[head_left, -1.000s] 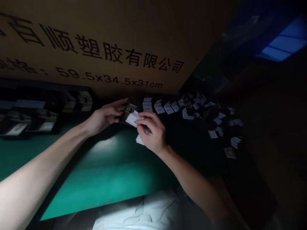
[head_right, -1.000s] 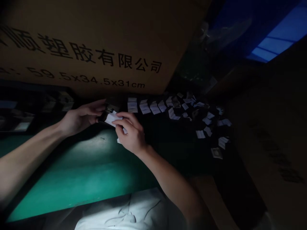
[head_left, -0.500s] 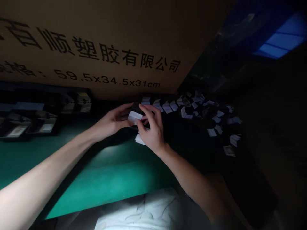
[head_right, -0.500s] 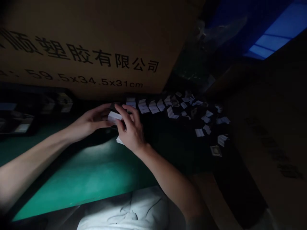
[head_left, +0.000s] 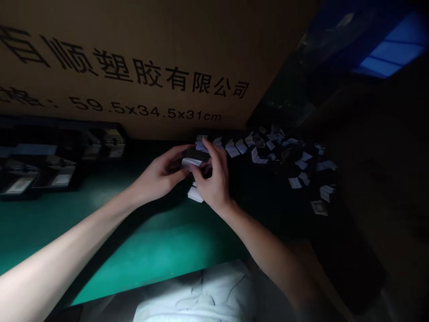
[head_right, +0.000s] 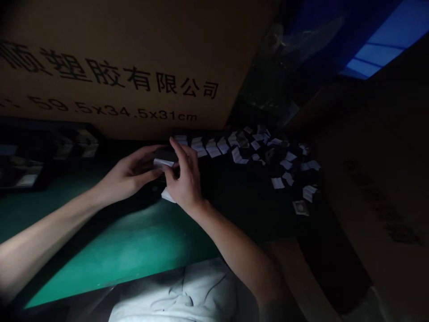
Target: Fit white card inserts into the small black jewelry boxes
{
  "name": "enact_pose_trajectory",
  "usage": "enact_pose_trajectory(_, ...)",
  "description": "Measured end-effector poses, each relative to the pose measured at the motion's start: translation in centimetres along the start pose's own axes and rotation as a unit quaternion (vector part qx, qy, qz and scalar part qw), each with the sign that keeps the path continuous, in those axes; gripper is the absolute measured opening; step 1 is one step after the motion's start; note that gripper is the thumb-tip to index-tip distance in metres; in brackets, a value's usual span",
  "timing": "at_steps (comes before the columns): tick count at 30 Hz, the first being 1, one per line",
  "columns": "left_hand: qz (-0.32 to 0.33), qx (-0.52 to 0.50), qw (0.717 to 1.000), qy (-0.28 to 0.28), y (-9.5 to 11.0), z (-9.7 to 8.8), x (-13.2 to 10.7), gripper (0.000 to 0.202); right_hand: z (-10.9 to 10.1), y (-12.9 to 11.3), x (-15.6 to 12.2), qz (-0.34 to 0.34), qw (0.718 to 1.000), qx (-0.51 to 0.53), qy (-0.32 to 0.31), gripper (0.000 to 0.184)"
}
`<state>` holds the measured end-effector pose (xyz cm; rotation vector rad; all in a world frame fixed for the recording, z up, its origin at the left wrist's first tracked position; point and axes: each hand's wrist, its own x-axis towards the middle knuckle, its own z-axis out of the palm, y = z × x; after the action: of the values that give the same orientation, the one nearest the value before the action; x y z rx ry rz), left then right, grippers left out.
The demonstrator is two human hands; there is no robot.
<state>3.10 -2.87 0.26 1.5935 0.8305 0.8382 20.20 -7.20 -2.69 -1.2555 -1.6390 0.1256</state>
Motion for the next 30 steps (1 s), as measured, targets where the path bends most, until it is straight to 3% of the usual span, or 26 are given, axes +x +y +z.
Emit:
enact_pose_trajectory(8, 0.013, 0.009, 1.0, 0.0, 0.21, 0.14, -0.14, 0.059, 0.01, -0.24, 0.15, -0.06, 0.998, 0.002, 0.025, 0.063)
enact_pose_trajectory(18, 0.015, 0.055, 0.998, 0.007, -0.05, 0.2, -0.16, 0.059, 0.15, 0.29, 0.28, -0.069, 0.998, 0.005, 0.005, 0.056)
enact_pose_trajectory(30, 0.048, 0.098, 0.994, 0.028, 0.22, 0.51, -0.25, 0.055, 0.38, 0.46, 0.01, -0.059, 0.998, -0.025, 0.009, 0.064)
